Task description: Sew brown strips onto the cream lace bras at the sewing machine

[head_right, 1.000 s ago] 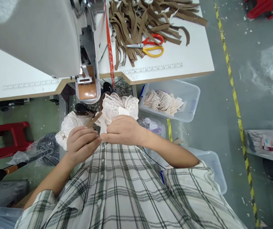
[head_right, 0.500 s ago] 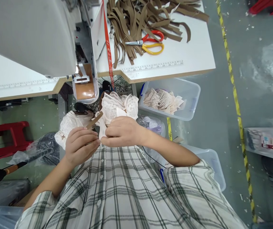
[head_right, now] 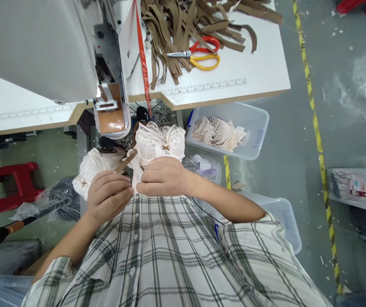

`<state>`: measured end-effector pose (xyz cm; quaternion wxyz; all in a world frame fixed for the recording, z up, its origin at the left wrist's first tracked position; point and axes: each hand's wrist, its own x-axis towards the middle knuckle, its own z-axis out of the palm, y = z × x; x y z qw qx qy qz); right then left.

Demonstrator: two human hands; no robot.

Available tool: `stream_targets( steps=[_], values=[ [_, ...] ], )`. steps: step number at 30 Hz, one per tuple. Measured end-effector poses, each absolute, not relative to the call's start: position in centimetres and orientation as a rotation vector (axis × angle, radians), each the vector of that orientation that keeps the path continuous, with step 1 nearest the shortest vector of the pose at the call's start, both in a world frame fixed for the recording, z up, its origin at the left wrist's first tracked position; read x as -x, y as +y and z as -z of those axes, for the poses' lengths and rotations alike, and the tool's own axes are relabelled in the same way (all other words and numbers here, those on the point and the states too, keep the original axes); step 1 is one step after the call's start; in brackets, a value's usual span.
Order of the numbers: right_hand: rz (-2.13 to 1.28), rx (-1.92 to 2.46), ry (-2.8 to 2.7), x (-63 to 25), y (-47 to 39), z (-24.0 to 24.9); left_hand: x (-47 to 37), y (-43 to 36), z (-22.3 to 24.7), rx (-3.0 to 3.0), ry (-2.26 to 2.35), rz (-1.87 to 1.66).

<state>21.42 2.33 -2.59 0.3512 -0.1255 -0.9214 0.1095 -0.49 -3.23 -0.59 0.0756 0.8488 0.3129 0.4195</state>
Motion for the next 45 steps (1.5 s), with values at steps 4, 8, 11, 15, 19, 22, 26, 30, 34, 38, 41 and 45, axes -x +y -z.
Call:
stream_targets(
  steps=[4,8,11,15,19,22,26,30,34,38,41,45],
  values=[
    [-0.191,0.302,-2.372,-21.3,2.6,2.0,0.5,-3.3,0.7,-2.545,0.938,-1.255],
    [-0.183,0.274,-2.354,-21.1,2.8,1.5,0.7,-3.4,1.4,-2.554,0.92,-1.251],
    [-0.226,0.306,-2.322,-20.9,2.7,1.7,0.8,-3.5,1.6,-2.556,0.955,-1.231],
    [-0.376,0.43,-2.273,-20.8,1.9,2.7,0.8,-3.5,1.4,-2.555,1.0,-1.261],
    [-0.447,0.492,-2.191,-20.6,1.3,3.3,0.9,-3.6,1.3,-2.626,0.991,-1.322],
    [-0.447,0.483,-2.13,-20.4,1.1,3.2,0.9,-3.7,1.3,-2.652,0.98,-1.352],
    [-0.439,0.446,-2.101,-20.4,1.1,2.9,0.9,-3.9,1.3,-2.646,0.996,-1.344],
    [-0.431,0.43,-2.102,-20.4,1.2,2.6,0.9,-4.0,1.2,-2.613,0.999,-1.366],
    [-0.409,0.423,-2.101,-20.4,1.3,2.4,0.9,-3.9,1.3,-2.597,0.991,-1.361],
    [-0.387,0.433,-2.113,-20.3,1.4,2.4,1.0,-4.0,1.5,-2.58,0.986,-1.375],
    [-0.376,0.433,-2.112,-20.2,1.4,2.3,1.0,-4.1,1.5,-2.576,0.992,-1.365],
    [-0.328,0.434,-2.14,-20.1,1.7,2.0,1.1,-4.0,1.5,-2.573,0.98,-1.359]
  ],
)
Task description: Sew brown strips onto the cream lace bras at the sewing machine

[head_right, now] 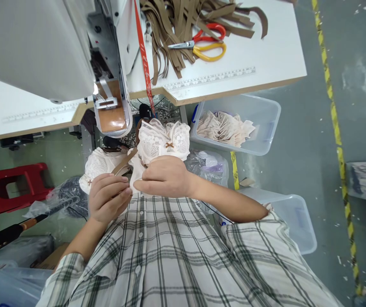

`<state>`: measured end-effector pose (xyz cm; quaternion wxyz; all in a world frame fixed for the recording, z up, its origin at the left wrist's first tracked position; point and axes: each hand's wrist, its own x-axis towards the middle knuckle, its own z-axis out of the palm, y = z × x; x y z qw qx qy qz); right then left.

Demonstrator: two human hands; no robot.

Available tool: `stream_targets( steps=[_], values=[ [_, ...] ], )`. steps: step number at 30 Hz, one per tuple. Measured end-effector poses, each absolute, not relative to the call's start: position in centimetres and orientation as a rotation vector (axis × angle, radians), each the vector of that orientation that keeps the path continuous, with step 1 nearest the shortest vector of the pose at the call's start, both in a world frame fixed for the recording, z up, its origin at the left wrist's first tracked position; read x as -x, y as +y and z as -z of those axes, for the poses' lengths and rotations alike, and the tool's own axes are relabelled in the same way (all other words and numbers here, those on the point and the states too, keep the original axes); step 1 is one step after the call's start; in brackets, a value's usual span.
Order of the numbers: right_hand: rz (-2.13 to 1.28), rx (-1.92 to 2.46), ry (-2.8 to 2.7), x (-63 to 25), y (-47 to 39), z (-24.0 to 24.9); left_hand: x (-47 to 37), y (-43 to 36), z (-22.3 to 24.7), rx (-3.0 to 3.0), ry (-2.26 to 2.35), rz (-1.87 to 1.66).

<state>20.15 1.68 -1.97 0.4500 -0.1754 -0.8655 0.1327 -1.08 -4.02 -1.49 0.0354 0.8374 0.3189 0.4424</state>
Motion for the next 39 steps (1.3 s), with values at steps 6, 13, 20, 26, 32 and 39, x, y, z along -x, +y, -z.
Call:
stream_targets(
  steps=[6,13,20,26,32,39],
  values=[
    [-0.265,0.409,-2.194,-20.18,2.08,1.73,1.05,-3.86,1.53,-2.593,0.97,-1.355],
    [-0.332,0.436,-2.346,-20.17,2.11,1.74,1.27,-4.14,2.16,-2.596,1.005,-1.331],
    [-0.397,0.475,-2.299,-19.88,1.73,2.05,1.66,-4.23,2.03,-2.56,1.028,-1.295],
    [-0.441,0.468,-2.276,-20.07,1.73,2.11,1.79,-4.14,1.85,-2.592,1.027,-1.264],
    [-0.457,0.574,-2.314,-19.87,1.58,1.89,1.79,-4.12,1.68,-2.63,1.05,-1.252],
    [-0.393,0.529,-2.216,-19.71,1.34,1.97,1.79,-4.07,1.49,-2.669,1.079,-1.264]
  ],
)
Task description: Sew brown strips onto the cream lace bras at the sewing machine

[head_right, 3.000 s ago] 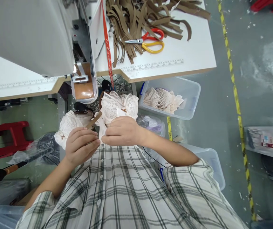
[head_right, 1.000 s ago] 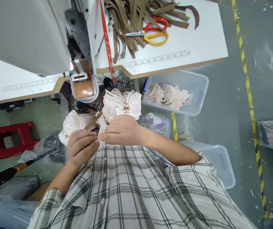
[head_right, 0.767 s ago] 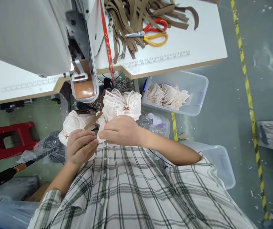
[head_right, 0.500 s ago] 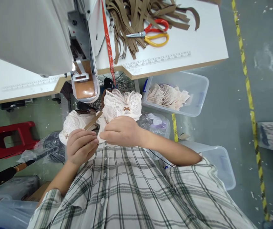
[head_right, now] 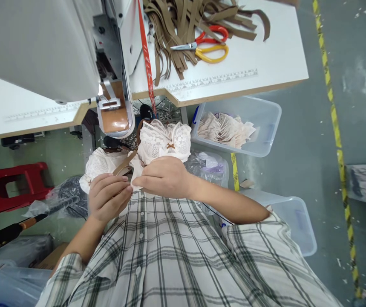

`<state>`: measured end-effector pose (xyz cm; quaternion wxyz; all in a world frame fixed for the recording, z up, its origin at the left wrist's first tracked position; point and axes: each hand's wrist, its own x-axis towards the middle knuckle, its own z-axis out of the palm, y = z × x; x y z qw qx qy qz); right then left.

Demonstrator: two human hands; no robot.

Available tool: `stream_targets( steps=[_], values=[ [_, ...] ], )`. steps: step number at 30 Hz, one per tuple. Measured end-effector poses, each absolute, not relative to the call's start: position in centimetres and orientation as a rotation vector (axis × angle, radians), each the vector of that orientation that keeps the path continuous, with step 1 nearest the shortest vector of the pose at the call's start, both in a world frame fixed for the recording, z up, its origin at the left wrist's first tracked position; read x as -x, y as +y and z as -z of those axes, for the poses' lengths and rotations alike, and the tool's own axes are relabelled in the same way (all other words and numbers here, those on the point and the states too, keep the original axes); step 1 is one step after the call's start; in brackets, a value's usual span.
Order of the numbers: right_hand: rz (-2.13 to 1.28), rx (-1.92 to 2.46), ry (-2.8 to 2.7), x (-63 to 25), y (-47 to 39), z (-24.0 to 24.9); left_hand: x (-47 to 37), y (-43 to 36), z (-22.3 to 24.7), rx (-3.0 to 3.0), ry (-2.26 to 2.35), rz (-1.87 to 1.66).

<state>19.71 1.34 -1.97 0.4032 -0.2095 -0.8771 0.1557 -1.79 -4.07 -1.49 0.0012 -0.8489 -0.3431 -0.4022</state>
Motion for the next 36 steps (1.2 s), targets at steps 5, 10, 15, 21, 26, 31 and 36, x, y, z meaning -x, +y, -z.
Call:
stream_targets(
  steps=[5,10,15,21,26,31,36],
  values=[
    [-0.381,0.648,-2.183,-19.62,1.01,2.45,1.74,-3.97,1.62,2.637,-1.04,1.305],
    [-0.382,0.638,-2.138,-19.61,0.87,2.8,1.94,-4.13,1.91,2.656,-1.021,1.345],
    [-0.374,0.634,-2.108,-19.69,0.93,3.04,2.16,-4.28,1.67,2.667,-1.015,1.338],
    [-0.371,0.649,-2.081,-19.51,1.1,2.94,2.02,-4.19,1.35,2.643,-0.99,1.336],
    [-0.365,0.672,-2.1,-19.44,1.07,2.89,1.99,-4.25,1.45,2.656,-0.995,1.333],
    [-0.367,0.674,-2.105,-19.47,1.06,2.84,2.02,-4.27,1.37,2.642,-1.013,1.317],
    [-0.366,0.66,-2.122,-19.5,1.12,2.87,1.96,-4.26,1.34,2.641,-1.017,1.336]
  ],
)
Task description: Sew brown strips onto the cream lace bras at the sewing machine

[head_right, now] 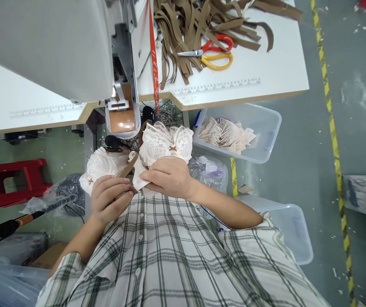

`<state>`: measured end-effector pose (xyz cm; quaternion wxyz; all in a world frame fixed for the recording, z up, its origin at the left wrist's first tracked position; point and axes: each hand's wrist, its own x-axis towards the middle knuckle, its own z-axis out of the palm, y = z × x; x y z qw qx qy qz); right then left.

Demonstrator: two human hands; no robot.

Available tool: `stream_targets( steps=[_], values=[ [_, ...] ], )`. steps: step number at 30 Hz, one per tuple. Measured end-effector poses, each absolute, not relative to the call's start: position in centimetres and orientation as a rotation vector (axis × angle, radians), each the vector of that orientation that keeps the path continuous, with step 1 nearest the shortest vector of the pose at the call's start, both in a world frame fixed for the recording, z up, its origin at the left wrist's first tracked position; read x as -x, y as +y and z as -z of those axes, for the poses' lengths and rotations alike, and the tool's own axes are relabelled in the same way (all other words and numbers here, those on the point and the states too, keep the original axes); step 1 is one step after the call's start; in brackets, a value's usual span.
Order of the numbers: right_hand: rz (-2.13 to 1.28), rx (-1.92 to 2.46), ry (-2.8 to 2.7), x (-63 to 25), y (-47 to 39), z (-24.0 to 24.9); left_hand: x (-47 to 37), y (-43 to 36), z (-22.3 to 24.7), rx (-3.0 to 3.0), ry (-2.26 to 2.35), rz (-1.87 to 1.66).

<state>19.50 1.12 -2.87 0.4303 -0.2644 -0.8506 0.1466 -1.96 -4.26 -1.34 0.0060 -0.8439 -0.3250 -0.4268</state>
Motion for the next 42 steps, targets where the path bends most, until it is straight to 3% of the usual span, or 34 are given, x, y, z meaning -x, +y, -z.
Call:
stream_targets(
  steps=[29,35,42],
  values=[
    [-0.41,0.522,-2.097,-19.39,1.37,2.96,1.98,-4.08,1.45,2.665,-1.004,1.346],
    [-0.547,0.552,-2.135,-19.37,1.57,2.95,1.93,-4.03,1.3,2.672,-0.994,1.345],
    [-0.401,0.494,-2.054,-19.2,1.11,3.2,1.62,-4.13,1.05,2.677,-0.99,1.339]
  ],
)
